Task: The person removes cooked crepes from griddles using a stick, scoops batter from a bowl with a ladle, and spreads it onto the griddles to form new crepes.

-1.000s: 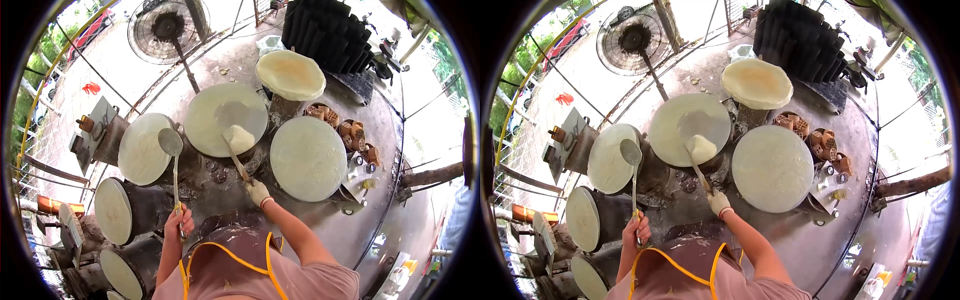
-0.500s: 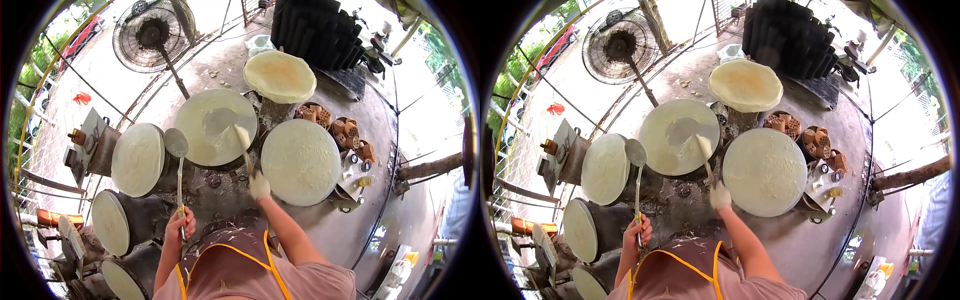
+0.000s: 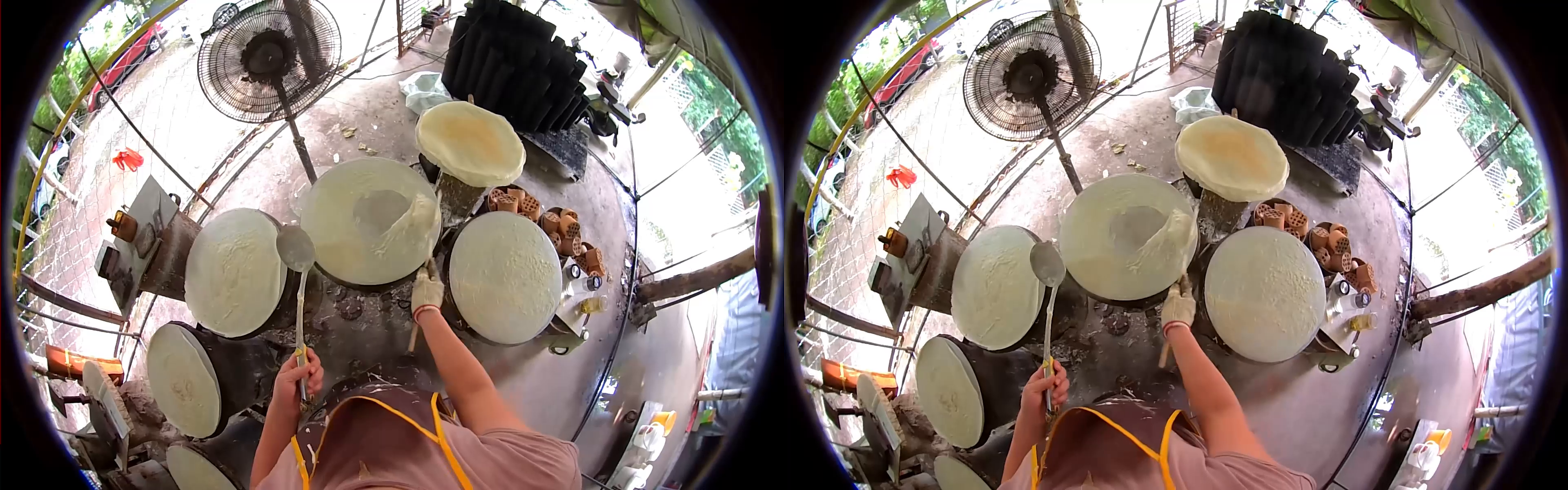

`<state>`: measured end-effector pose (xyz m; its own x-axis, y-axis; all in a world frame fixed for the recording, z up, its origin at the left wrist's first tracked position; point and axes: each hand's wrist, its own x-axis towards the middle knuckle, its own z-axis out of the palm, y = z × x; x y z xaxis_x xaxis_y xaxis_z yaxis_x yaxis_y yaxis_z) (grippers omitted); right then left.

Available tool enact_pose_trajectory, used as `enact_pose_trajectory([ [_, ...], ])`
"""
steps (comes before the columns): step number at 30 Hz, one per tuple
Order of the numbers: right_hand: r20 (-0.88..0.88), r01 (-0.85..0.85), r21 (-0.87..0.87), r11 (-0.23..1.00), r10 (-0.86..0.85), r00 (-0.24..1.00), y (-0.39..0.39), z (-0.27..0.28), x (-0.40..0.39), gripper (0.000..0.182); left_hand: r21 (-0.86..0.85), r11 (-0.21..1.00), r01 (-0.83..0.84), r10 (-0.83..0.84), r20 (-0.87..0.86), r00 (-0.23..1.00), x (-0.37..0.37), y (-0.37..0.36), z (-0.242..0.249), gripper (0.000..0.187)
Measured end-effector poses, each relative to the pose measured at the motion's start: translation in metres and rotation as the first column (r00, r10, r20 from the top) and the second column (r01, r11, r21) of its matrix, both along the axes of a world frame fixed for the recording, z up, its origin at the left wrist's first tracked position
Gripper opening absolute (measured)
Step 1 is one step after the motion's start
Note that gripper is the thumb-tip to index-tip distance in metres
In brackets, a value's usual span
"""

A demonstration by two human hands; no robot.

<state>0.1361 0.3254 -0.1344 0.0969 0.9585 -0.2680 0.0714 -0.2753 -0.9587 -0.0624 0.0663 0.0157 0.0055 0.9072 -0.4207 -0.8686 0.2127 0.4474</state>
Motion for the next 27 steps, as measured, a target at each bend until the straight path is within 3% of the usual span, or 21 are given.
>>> enact_pose_trajectory([
  [1,-0.131,0.088,-0.086,0.992,-0.099,0.986,0.0,-0.013,-0.01,0.039,-0.012,1.0,0.001,-0.001,-0.002,1.0,-0.003,0.0,0.0,0.019],
  [2,0.076,0.001,-0.038,0.999,0.002,0.997,0.009,-0.026,-0.017,0.041,-0.006,1.0,0.008,-0.008,-0.009,1.0,-0.005,0.002,-0.001,0.019],
  [3,0.533,-0.33,-0.008,0.944,0.283,0.797,0.029,-0.034,-0.018,0.042,-0.003,1.0,0.015,-0.015,-0.017,1.0,-0.006,0.004,-0.002,0.018],
  [5,0.522,-0.439,-0.028,0.898,0.387,0.76,0.044,-0.041,-0.003,0.042,-0.016,0.999,0.034,-0.035,-0.021,0.999,-0.006,0.006,-0.002,0.017],
  [6,0.056,-0.228,-0.011,0.974,0.228,0.972,0.034,-0.006,0.004,0.041,-0.027,0.999,0.044,-0.045,-0.02,0.999,-0.006,0.008,-0.002,0.017],
  [8,0.216,0.049,0.068,0.996,-0.063,0.974,0.004,0.004,0.017,0.038,-0.043,0.997,0.067,-0.067,-0.013,0.998,-0.008,0.01,-0.003,0.017],
  [9,0.355,0.03,-0.079,0.996,0.0,0.935,-0.016,0.012,0.024,0.037,-0.051,0.995,0.082,-0.082,-0.006,0.997,-0.009,0.01,-0.005,0.016],
  [10,0.677,-0.231,-0.031,0.972,0.191,0.711,-0.037,-0.027,0.034,0.037,-0.06,0.993,0.097,-0.097,0.0,0.995,-0.01,0.01,-0.006,0.016],
  [11,0.535,-0.247,0.056,0.967,0.18,0.826,-0.06,-0.019,0.034,0.037,-0.072,0.992,0.106,-0.107,-0.008,0.994,-0.011,0.011,-0.008,0.016],
  [12,0.19,-0.22,-0.166,0.961,0.25,0.95,-0.075,-0.021,0.035,0.038,-0.086,0.989,0.119,-0.12,-0.002,0.993,-0.012,0.011,-0.011,0.017],
  [14,0.098,-0.202,-0.196,0.959,0.225,0.969,-0.088,-0.012,0.037,0.038,-0.108,0.984,0.14,-0.141,0.005,0.99,-0.013,0.012,-0.015,0.019],
  [16,0.056,0.082,-0.021,0.996,-0.081,0.995,-0.072,-0.03,0.018,0.038,-0.126,0.982,0.144,-0.143,0.017,0.99,-0.014,0.015,-0.019,0.019],
  [17,-0.101,0.167,-0.161,0.973,-0.184,0.978,-0.055,-0.053,0.008,0.038,-0.136,0.98,0.146,-0.144,0.025,0.989,-0.013,0.015,-0.021,0.02],
  [18,0.105,0.172,0.107,0.979,-0.183,0.977,-0.043,-0.043,-0.012,0.037,-0.144,0.978,0.148,-0.148,0.015,0.989,-0.011,0.017,-0.021,0.02],
  [19,0.494,-0.143,0.288,0.947,-0.019,0.869,-0.02,-0.059,-0.012,0.035,-0.151,0.977,0.152,-0.153,0.004,0.988,-0.008,0.019,-0.021,0.02],
  [20,0.815,-0.483,0.31,0.819,0.033,0.578,0.002,-0.075,-0.01,0.034,-0.159,0.975,0.155,-0.158,-0.007,0.987,-0.006,0.021,-0.02,0.02],
  [22,0.053,-0.086,-0.158,0.984,0.096,0.994,0.019,-0.009,-0.005,0.032,-0.187,0.971,0.15,-0.153,-0.006,0.988,-0.003,0.025,-0.018,0.02],
  [23,-0.282,0.058,-0.117,0.991,-0.089,0.955,0.023,-0.01,-0.001,0.032,-0.199,0.969,0.145,-0.149,-0.005,0.989,-0.001,0.027,-0.018,0.02],
  [24,-0.066,0.206,-0.154,0.966,-0.218,0.974,0.027,-0.009,0.001,0.032,-0.198,0.97,0.143,-0.147,-0.005,0.989,0.001,0.029,-0.02,0.02],
  [26,0.35,-0.12,-0.057,0.991,0.132,0.927,0.023,-0.016,0.007,0.032,-0.203,0.97,0.136,-0.141,-0.009,0.99,0.004,0.031,-0.023,0.019],
  [27,0.652,-0.374,0.038,0.927,0.261,0.711,0.039,-0.033,0.01,0.031,-0.215,0.969,0.121,-0.128,-0.016,0.992,0.006,0.035,-0.022,0.019],
])
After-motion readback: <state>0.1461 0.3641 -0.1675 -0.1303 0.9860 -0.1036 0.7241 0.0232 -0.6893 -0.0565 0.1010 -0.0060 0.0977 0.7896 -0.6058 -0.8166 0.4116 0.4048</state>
